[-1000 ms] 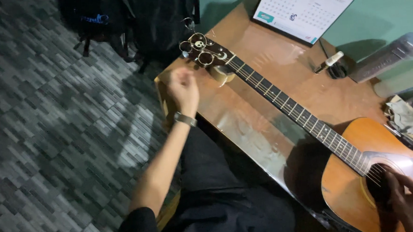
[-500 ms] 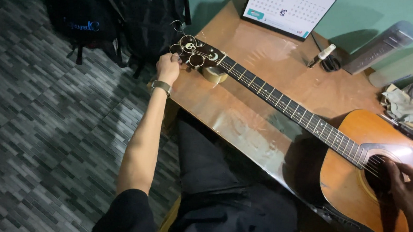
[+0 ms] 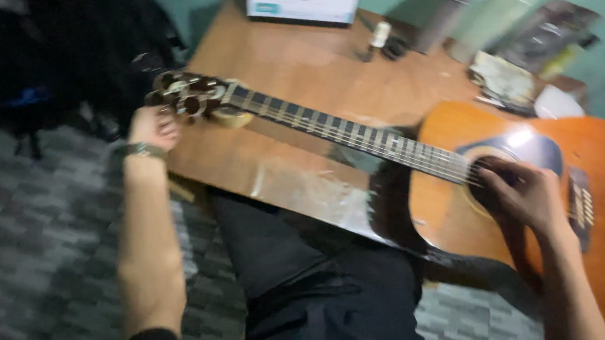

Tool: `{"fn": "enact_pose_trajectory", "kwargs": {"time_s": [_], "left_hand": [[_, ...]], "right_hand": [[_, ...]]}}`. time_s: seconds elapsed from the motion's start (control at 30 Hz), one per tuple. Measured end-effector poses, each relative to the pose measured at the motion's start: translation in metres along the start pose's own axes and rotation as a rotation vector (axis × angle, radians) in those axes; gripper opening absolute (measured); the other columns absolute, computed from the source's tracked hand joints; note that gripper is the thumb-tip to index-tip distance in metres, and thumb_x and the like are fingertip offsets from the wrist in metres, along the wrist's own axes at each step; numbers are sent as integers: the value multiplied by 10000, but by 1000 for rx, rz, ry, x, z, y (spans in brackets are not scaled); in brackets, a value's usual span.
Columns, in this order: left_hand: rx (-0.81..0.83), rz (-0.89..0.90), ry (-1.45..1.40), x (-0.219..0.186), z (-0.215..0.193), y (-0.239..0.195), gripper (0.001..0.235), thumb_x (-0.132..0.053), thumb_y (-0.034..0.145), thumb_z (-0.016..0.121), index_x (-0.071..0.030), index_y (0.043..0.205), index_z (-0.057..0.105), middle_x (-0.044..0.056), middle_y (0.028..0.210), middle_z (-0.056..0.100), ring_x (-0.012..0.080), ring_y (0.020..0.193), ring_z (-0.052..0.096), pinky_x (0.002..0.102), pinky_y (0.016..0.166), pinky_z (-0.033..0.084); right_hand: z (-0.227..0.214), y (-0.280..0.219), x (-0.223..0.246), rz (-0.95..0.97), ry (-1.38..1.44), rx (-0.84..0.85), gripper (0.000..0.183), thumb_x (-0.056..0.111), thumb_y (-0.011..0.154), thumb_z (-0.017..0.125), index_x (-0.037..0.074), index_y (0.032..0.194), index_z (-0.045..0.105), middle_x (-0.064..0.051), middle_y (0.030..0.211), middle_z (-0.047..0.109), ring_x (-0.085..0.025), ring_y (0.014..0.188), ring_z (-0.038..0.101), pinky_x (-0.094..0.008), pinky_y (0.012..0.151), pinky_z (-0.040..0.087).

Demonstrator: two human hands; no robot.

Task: The person tunes the acoustic guitar by adjusting the tuning pegs on the headstock. They then apply a cleaning solution from a small bottle onto a cloth and wipe the guitar's body, soundhole, and bridge area.

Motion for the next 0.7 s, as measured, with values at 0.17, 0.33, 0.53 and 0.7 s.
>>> {"fn": "enact_pose_trajectory", "kwargs": {"time_s": [0.17, 0.33, 0.53, 0.7], "left_hand": [[-660, 544, 502, 1, 58, -97, 287, -206, 897, 460, -114, 768, 699, 3, 697, 664, 114, 479, 520, 294, 382, 326], [-604, 1149, 1256, 7, 41, -99, 242, -132, 1071, 570, 80, 1079, 686, 323, 991, 739, 516, 940, 689, 541, 756, 519], [-742, 1169, 1933, 8, 46, -119, 256, -190, 1234, 688, -5, 1059, 711, 242, 913, 743, 440, 756, 727, 521, 575, 551], [-905, 1465, 2209, 10, 24, -99, 295, -279, 1274, 704, -146, 1012, 692, 45, 909, 736, 270, 675, 715, 398, 537, 530]], "right_hand": [[-2, 6, 8, -219, 26, -24, 247, 209, 885, 826, 38, 1062, 804, -110, 1087, 784, -221, 1036, 733, -354, 917, 535], [-1, 1, -2, -406, -34, -248, 153, 121, 1052, 687, 6, 993, 769, -144, 1042, 778, -319, 930, 715, -431, 848, 524], [-11, -6, -4, -370, 8, -264, 170, 123, 1032, 685, -15, 989, 775, -125, 1029, 784, -283, 915, 712, -420, 855, 540], [-16, -13, 1, -419, 36, -268, 144, 92, 1027, 689, -20, 997, 774, -130, 1032, 784, -273, 906, 713, -414, 830, 545]]}}
Point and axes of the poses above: each hand's wrist, its own y-axis towards the middle knuckle, its own z-axis out of the palm, x = y × z, the point moved 4 cm from there along y, towards the middle knuckle
